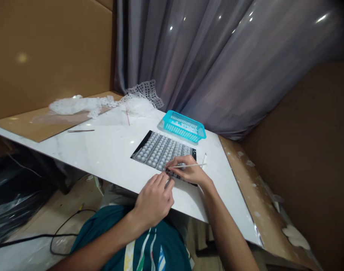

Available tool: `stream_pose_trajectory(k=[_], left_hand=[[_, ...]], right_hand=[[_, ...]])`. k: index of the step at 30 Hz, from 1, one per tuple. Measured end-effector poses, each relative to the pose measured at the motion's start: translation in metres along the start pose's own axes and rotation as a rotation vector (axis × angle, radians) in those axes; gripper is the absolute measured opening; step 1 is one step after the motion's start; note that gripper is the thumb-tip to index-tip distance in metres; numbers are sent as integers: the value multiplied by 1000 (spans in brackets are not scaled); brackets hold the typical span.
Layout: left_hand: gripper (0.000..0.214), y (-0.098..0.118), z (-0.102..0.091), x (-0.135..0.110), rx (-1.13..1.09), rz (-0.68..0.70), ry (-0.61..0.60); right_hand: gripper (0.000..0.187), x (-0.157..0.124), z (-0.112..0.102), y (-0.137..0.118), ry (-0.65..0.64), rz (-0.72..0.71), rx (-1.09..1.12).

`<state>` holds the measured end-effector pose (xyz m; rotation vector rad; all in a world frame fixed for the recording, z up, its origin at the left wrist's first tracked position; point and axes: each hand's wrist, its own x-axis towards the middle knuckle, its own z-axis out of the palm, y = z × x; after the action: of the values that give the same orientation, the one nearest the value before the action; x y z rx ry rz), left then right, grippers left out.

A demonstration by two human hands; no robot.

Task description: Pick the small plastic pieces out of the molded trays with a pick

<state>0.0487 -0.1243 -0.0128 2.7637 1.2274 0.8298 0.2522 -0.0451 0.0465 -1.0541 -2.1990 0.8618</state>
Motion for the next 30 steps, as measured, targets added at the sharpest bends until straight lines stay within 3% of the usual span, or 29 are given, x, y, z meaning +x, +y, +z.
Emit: stream_pose_trajectory(k=[6, 17, 25, 30], left_hand=[[36, 0, 2, 0, -3, -4, -4], [32, 0, 1, 1, 15, 0, 11], [33, 0, 1, 1, 12, 13, 21], [37, -1, 4, 0, 36, 38, 47]], right_hand=[[13, 0, -2, 1, -52, -8, 23], [15, 1, 3, 2, -31, 32, 29], [9, 6, 9, 7, 46, 40, -53], [15, 7, 8, 5, 133, -44, 48]])
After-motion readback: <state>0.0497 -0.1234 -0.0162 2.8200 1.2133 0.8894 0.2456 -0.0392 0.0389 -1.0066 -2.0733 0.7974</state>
